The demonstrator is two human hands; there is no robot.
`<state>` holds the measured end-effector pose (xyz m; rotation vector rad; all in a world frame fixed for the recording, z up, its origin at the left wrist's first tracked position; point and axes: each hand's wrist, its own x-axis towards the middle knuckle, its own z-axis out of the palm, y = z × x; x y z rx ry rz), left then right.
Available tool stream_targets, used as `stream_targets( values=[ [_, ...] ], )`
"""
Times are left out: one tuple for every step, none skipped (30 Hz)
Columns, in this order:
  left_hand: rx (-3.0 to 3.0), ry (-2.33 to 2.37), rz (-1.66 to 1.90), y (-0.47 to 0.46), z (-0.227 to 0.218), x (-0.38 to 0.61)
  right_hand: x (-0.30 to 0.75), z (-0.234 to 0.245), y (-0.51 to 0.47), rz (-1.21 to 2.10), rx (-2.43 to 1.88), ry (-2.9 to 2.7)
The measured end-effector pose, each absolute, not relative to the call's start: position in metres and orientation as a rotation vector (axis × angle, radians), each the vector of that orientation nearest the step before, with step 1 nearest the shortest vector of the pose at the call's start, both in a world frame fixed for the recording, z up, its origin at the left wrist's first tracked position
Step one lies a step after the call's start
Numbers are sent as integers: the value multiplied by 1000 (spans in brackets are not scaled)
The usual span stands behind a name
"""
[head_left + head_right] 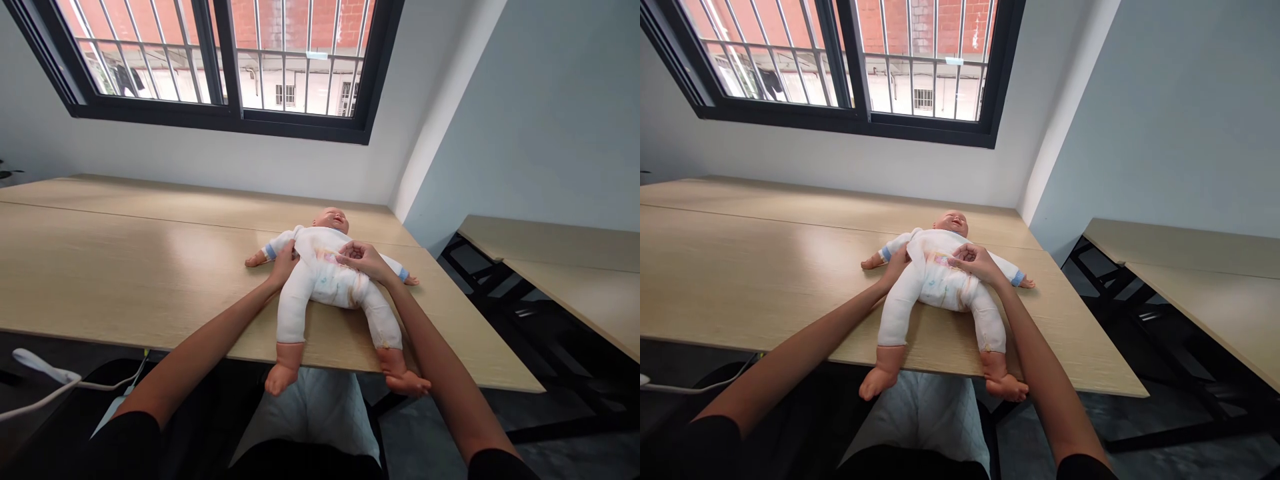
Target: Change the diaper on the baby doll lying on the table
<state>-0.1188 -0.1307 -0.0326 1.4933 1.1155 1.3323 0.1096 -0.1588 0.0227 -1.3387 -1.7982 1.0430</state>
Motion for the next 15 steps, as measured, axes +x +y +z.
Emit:
stream_targets(
  values=[
    [1483, 1137, 1396, -130, -32, -119, 109, 23, -159, 1047, -1335, -1786],
    [1457, 1162, 1437, -129, -31, -120, 108, 23, -159, 1047, -1326, -1776],
    [1422, 1187, 1449, -128, -31, -121, 108, 22, -159, 1044, -1315, -1769],
    [1392, 1205, 1448, -127, -30, -121, 107, 20, -158, 1042, -1307, -1766],
    [1361, 1219, 1444, -127, -30, -122, 108, 18, -156, 1041, -1303, -1765],
    [1327, 1234, 1439, -126, -29, -123, 108, 16, -155, 1043, -1299, -1765],
    [1289, 1249, 1431, -126, -29, -123, 109, 14, -153, 1046, -1296, -1763],
    [1248, 1264, 1422, -125, -28, -123, 110, 12, -151, 1052, -1296, -1760],
    [1204, 1279, 1413, -124, -28, -123, 110, 11, -150, 1057, -1298, -1761],
    [1158, 1291, 1405, -122, -29, -123, 111, 11, -150, 1056, -1300, -1763],
    [1117, 1298, 1396, -121, -29, -123, 111, 10, -149, 1049, -1303, -1767],
    [1087, 1297, 1384, -119, -30, -124, 111, 11, -150, 1041, -1306, -1772],
    [1071, 1289, 1364, -116, -30, -125, 111, 11, -150, 1035, -1306, -1774],
    [1071, 1273, 1335, -114, -30, -127, 110, 11, -150, 1033, -1304, -1774],
    [1083, 1255, 1298, -112, -29, -130, 110, 10, -149, 1034, -1301, -1770]
  ],
)
